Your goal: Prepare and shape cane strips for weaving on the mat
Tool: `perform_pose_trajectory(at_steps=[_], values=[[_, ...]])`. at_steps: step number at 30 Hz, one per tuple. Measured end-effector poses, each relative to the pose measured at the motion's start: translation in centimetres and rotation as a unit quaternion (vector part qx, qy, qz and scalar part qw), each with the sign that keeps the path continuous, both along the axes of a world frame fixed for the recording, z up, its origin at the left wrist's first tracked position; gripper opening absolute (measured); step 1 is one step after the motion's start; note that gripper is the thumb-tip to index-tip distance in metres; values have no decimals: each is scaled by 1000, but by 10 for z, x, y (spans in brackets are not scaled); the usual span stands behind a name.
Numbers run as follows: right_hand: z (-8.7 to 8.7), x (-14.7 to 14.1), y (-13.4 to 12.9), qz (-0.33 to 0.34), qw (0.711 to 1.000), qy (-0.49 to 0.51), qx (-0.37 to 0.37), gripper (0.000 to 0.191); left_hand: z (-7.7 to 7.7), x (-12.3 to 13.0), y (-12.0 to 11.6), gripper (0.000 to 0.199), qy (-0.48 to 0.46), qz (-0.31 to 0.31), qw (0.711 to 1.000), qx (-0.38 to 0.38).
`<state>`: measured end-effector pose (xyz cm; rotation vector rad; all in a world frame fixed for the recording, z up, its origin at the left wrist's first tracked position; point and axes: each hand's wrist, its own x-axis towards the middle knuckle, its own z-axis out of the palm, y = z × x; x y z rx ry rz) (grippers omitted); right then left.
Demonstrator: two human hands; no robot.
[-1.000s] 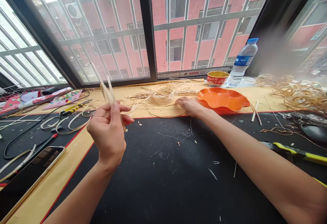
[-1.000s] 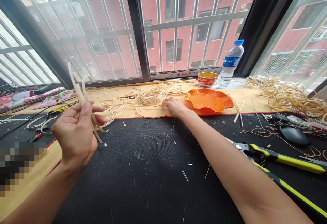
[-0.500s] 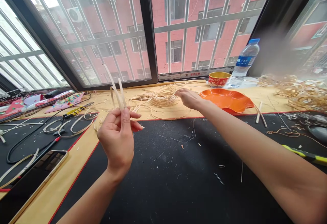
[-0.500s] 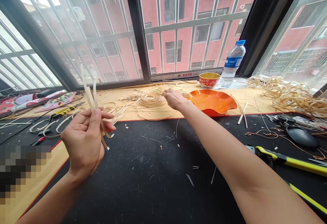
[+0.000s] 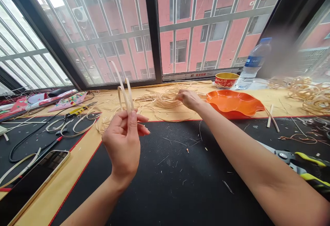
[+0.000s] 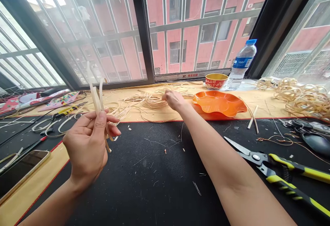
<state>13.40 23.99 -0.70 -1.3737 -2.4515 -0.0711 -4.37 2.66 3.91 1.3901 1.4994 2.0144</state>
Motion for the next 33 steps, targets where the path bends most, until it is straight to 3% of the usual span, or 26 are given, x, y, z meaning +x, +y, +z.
perform_pose_trajectory(at_steps=[16,19,24,25,28,30,33], values=[[16,4,-4,17,995,100,-17,14,0,1,-1,16,6,-4,1000,5],[32,10,-9,19,993,113,-37,9,-1,1,0,16,9,-13,1000,-5],[76,11,-34,53,979,182,-77,2,-3,-1,3,15,6,-41,999,-34],[84,8,-42,91,958,260,-84,2,-3,-1,4,15,7,-42,998,-35],[104,-7,-66,185,852,482,-93,7,-2,-5,6,16,6,-39,999,-18],[112,-16,-80,212,807,540,-112,9,1,-8,8,17,4,-34,999,4],[117,-23,-93,226,769,565,-196,16,5,-11,9,16,3,-19,999,42]])
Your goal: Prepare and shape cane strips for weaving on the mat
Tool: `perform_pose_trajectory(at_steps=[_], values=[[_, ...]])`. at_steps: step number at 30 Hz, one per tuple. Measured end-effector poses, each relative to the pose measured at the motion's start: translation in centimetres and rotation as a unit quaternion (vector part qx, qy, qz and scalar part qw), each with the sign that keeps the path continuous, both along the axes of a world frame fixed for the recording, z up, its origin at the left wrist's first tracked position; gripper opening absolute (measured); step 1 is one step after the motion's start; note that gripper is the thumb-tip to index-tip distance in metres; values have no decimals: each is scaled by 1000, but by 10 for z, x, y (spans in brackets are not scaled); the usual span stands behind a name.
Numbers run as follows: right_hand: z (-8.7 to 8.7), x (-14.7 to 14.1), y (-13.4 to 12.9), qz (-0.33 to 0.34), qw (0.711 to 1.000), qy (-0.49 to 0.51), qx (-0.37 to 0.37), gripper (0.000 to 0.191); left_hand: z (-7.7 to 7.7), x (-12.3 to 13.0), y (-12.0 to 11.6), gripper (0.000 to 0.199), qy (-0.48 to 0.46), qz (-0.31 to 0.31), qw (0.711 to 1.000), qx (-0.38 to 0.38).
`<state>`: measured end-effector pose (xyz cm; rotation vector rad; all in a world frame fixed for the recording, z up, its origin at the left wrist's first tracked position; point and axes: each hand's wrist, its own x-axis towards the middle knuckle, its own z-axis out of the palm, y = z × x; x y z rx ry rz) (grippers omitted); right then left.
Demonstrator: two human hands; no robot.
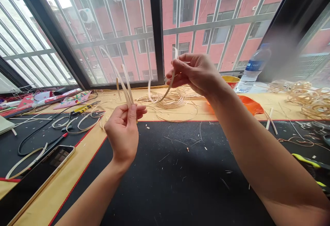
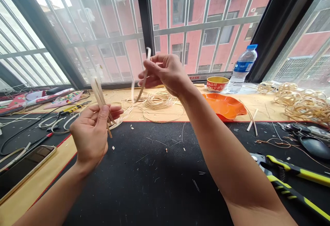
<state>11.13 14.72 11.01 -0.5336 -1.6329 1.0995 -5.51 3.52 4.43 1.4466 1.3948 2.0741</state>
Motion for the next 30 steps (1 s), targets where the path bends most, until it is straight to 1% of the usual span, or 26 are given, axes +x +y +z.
perform_pose_trajectory(at_steps=[2,4,7,11,14,19,23,25,28,30], values=[[-2,-2,-2,58,997,-14,-44,19,2,-1,-1,15,3,5,1000,16],[-6,-6,-1,113,990,-34,-76,21,3,-1,-2,15,5,-13,1000,9],[-16,-15,2,169,977,-49,-121,20,0,1,-4,17,14,-65,997,-45],[-26,-25,7,210,965,-50,-148,22,-3,4,-4,21,25,-110,988,-106],[-29,-28,8,225,962,-42,-146,23,-4,5,-4,23,55,-112,985,-121],[-27,-28,4,223,964,-21,-142,21,-4,6,-2,21,90,-87,986,-113],[-26,-27,3,219,964,-30,-150,20,-5,5,-3,20,110,-79,985,-111],[-26,-27,5,219,959,-40,-176,15,-6,4,-3,20,119,-77,984,-105],[-27,-29,8,223,938,-60,-257,4,-8,5,-4,18,139,-60,985,-82],[-29,-31,9,219,925,-69,-303,8,-8,5,-5,16,154,-48,985,-66]])
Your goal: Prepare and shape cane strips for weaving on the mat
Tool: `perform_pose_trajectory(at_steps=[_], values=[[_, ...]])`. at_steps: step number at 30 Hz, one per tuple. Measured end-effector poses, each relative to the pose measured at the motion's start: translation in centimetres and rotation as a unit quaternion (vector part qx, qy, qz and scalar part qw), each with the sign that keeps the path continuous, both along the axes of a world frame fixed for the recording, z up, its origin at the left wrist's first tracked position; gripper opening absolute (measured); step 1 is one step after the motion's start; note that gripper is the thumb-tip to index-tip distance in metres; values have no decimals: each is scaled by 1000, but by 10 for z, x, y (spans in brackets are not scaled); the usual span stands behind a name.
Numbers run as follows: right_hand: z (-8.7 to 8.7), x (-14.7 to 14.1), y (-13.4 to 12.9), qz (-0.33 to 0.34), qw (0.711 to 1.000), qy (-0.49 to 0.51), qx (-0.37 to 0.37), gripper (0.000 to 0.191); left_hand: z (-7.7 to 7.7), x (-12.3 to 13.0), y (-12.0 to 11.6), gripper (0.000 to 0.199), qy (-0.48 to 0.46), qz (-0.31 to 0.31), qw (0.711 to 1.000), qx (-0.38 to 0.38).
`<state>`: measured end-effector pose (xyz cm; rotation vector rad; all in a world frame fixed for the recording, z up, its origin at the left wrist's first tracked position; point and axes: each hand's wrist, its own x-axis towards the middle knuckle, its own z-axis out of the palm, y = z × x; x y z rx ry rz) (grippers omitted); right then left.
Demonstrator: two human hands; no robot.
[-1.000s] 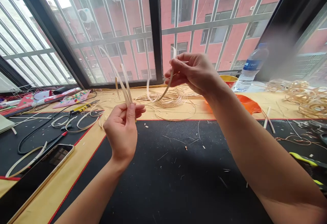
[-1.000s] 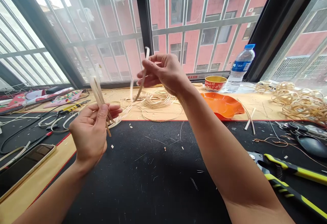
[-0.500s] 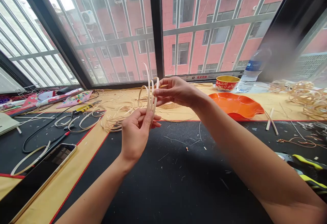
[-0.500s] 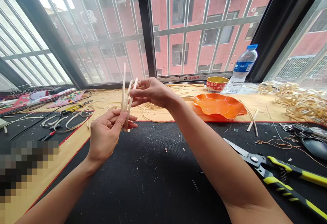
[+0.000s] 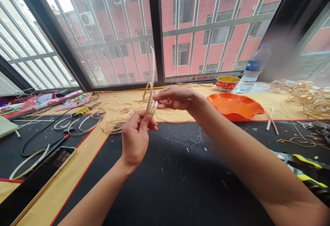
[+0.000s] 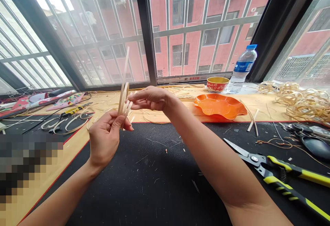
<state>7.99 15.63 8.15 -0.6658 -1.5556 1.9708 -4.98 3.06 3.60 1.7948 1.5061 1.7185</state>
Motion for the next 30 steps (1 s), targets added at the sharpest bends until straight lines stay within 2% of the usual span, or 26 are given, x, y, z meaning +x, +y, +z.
perform_pose_trajectory(at_steps=[3,6,10,13,14,15,16,17,18,19,21,25,27,30], values=[[-2,-2,2,-12,1000,-13,-23,14,2,1,0,17,4,-7,1000,-6],[-2,0,2,-15,1000,-9,1,10,5,1,1,18,-8,-40,998,-53],[4,9,-1,4,994,1,110,5,5,-1,3,14,-15,-78,990,-113],[10,24,3,-22,975,-51,214,14,2,-2,3,13,9,-47,994,-101],[11,31,8,-61,959,-98,259,15,1,-3,3,13,15,-33,996,-86],[11,38,14,-116,929,-164,312,14,1,-3,3,13,19,-20,997,-69],[9,45,21,-174,881,-243,366,11,0,-2,2,13,20,-9,998,-54],[4,53,28,-225,816,-332,417,9,0,-2,2,13,20,1,999,-41],[-2,59,36,-250,748,-415,454,10,0,-2,2,14,20,10,999,-30],[-10,64,44,-256,724,-450,457,11,0,-2,2,14,21,17,999,-22],[-29,71,58,-235,708,-493,448,12,0,-2,2,14,29,25,999,-12],[-65,73,73,-174,694,-546,435,16,1,-2,2,13,55,35,998,-4],[-77,74,78,-149,690,-562,431,20,1,-2,1,13,59,35,998,-4],[-86,76,82,-120,695,-569,424,26,-1,-1,1,12,59,35,998,-8]])
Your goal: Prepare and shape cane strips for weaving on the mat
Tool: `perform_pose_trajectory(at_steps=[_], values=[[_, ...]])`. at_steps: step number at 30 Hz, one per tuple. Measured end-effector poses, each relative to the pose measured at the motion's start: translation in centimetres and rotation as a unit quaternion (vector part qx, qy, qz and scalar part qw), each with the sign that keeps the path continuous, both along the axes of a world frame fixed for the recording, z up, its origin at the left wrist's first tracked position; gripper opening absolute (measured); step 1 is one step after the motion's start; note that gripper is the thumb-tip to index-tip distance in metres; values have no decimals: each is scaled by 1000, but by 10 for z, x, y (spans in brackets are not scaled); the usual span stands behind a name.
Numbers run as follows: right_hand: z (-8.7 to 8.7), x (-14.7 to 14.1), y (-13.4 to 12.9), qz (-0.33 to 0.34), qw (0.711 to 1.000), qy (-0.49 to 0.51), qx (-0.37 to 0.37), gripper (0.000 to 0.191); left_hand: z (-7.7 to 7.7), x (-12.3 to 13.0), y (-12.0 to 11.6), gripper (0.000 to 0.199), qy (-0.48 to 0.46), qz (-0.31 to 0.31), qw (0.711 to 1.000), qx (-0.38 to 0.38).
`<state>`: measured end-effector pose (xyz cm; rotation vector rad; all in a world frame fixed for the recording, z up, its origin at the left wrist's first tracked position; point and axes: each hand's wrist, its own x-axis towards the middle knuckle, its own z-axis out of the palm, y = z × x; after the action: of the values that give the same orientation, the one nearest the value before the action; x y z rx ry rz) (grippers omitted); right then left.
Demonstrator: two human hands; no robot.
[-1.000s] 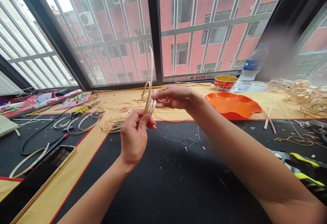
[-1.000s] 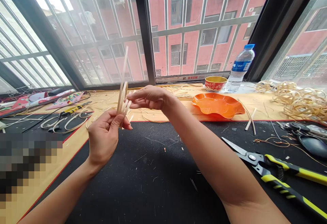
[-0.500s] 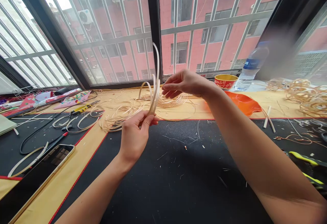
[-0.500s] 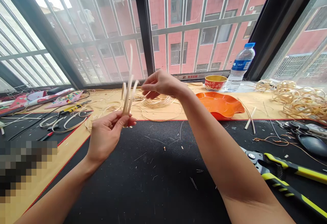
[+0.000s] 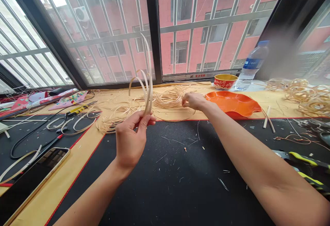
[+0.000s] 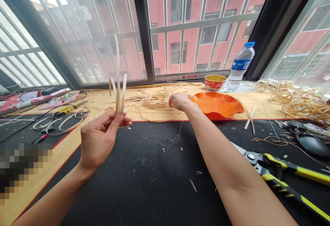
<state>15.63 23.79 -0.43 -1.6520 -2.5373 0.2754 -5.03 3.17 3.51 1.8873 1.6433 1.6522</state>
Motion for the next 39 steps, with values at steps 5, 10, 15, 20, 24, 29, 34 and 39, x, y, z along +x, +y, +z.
perform_pose_trajectory(at_steps=[5,10,15,20,24,29,34,39], values=[[-3,1,3,39,999,27,-14,23,-2,1,0,13,1,3,1000,-3],[-3,0,3,29,996,78,19,17,-2,1,1,12,-7,4,1000,2],[-2,2,2,34,994,102,25,10,-3,0,1,13,-3,5,1000,0],[0,-1,2,16,995,86,48,18,-3,1,1,12,-6,1,1000,-4],[-1,-9,-1,7,992,65,104,16,-3,2,1,13,-6,1,1000,-3],[-12,-16,-2,27,992,24,117,25,-3,1,0,12,1,-1,1000,3],[-16,-15,3,34,989,38,139,21,-1,1,-3,13,-3,0,1000,8],[-20,-16,7,46,982,70,167,37,-1,2,-3,14,8,1,1000,4]])
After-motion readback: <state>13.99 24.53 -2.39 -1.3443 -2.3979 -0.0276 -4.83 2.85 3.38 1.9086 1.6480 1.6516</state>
